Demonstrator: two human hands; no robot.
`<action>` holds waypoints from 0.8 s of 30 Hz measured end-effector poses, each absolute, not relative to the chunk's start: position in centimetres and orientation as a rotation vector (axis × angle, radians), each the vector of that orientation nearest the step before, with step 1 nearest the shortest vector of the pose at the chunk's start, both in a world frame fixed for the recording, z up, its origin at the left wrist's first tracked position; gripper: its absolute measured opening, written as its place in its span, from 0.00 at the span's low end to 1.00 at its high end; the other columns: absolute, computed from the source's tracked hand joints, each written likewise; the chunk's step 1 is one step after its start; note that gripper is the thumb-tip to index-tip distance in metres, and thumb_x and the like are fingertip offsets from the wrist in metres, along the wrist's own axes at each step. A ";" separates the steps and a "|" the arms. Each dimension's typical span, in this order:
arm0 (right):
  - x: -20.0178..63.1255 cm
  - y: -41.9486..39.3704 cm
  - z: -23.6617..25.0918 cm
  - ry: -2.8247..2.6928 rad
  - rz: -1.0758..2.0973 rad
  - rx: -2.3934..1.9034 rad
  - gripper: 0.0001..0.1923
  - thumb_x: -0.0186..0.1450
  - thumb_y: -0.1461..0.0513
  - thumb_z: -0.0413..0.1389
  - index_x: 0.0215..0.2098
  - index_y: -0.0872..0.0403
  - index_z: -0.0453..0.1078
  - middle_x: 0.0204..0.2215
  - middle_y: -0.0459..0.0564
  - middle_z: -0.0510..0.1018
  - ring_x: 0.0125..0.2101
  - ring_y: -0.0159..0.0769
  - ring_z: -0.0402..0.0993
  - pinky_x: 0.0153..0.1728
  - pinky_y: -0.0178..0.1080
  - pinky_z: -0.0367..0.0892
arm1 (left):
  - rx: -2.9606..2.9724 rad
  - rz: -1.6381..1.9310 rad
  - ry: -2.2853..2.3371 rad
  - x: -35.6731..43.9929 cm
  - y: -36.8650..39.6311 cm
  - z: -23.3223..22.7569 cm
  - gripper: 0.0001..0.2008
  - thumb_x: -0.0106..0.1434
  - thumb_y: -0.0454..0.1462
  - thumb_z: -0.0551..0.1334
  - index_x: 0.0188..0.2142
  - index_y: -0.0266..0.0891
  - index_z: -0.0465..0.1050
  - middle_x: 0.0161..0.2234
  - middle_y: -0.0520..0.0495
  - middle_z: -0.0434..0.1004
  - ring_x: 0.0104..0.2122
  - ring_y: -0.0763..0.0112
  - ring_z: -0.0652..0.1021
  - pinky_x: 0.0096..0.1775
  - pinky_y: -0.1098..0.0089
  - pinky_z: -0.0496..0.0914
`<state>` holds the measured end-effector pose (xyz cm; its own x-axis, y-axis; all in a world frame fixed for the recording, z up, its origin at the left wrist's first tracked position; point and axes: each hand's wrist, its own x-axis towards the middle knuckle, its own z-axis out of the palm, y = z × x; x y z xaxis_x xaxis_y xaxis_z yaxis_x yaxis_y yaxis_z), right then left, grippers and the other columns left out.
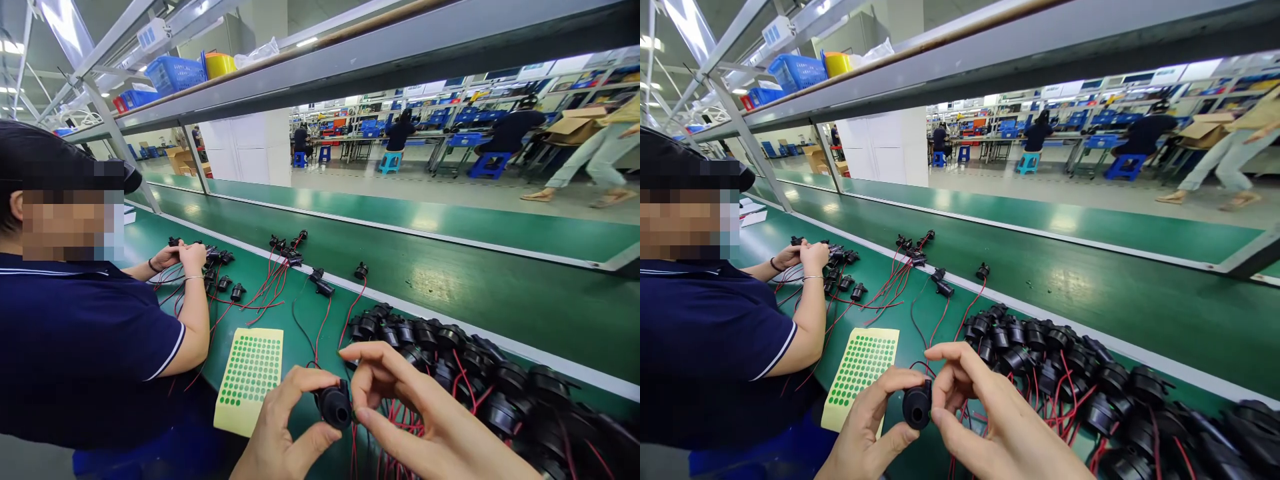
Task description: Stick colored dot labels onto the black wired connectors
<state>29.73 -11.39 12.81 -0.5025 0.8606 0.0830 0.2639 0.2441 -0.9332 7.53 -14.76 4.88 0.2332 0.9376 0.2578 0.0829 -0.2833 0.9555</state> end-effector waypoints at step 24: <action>29.6 -12.6 13.0 -2.029 1.047 -1.084 0.21 0.68 0.68 0.54 0.54 0.39 0.70 0.34 0.39 0.83 0.36 0.35 0.85 0.38 0.32 0.79 | 1.676 1.180 0.945 7.8 -14.5 5.7 0.17 0.71 0.45 0.67 0.59 0.58 0.77 0.50 0.48 0.85 0.50 0.58 0.81 0.53 0.64 0.71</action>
